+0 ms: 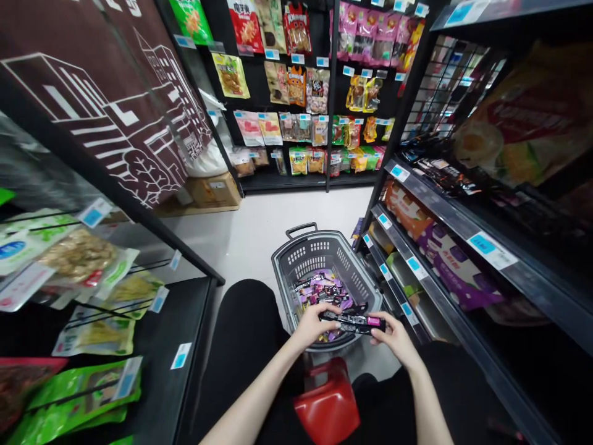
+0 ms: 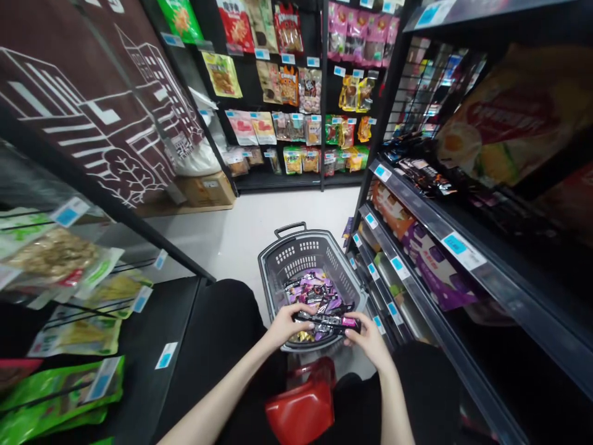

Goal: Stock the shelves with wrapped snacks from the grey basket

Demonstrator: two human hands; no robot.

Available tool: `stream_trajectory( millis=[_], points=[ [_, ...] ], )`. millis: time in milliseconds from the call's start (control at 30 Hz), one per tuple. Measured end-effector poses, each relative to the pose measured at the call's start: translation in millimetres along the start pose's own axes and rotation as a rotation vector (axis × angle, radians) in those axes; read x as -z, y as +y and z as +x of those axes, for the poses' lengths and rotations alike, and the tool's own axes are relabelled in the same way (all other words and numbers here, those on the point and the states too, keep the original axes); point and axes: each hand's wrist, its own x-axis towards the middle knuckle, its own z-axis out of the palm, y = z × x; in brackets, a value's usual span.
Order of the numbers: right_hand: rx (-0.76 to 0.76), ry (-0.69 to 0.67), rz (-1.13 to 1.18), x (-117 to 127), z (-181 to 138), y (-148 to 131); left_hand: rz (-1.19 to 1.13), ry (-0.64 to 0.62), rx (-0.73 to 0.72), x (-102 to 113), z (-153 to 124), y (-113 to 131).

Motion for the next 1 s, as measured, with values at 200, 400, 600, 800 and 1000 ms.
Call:
stream_trajectory(
  millis=[200, 400, 600, 800, 1000],
  points=[
    [0.093, 0.125, -0.169, 5, 5, 5, 0.053, 0.057, -0.012, -5, 3, 2],
    [0.061, 0.252, -0.095, -4, 6, 12, 0.073, -0.142, 0.193, -4, 6, -8],
    [0.050, 0.285, 0.032, -35, 12, 14, 0.154, -0.400, 0.121, -31, -4, -21],
    [0.064, 0.210, 0.061, -45, 19, 15, 0.095, -0.264, 0.074, -49, -4, -24],
    [0.054, 0.444, 0.031, -16, 22, 30, 0.041, -0.545, 0.187, -43, -12, -19]
  ],
)
